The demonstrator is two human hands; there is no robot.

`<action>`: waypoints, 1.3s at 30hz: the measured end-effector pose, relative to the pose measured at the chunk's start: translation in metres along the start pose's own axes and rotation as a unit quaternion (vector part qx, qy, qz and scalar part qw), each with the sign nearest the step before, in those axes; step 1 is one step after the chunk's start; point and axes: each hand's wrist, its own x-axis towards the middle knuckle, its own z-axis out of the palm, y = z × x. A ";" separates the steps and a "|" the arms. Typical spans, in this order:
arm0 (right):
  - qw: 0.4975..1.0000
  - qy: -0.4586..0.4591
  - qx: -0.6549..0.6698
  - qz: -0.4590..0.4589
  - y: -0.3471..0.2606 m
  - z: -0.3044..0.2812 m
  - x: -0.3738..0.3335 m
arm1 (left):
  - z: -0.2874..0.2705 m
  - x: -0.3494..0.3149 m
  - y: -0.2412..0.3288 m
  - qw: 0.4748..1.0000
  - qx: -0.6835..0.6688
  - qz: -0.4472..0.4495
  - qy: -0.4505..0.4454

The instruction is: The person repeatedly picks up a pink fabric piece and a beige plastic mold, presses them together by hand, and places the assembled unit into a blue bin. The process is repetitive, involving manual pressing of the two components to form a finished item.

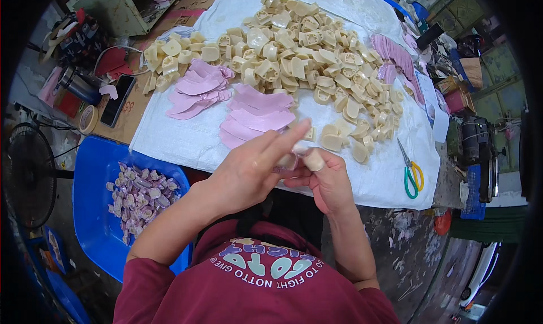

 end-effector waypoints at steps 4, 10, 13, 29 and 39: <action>0.998 -0.041 -0.041 0.036 -0.010 -0.005 0.000 | -0.007 0.001 0.005 0.992 0.082 0.064 -0.067; 0.991 -0.093 -0.097 0.008 -0.023 0.002 0.005 | -0.017 0.001 0.009 0.983 0.144 0.082 -0.084; 0.986 -0.069 -0.147 -0.030 -0.015 0.003 0.004 | -0.022 -0.003 0.005 0.994 0.090 0.025 -0.048; 0.960 0.022 -0.173 -0.218 -0.023 0.008 -0.011 | -0.004 0.013 0.017 0.996 0.079 -0.019 0.038; 0.980 0.051 -0.018 -0.191 -0.010 0.018 0.005 | 0.020 0.011 0.012 0.984 0.056 -0.080 0.152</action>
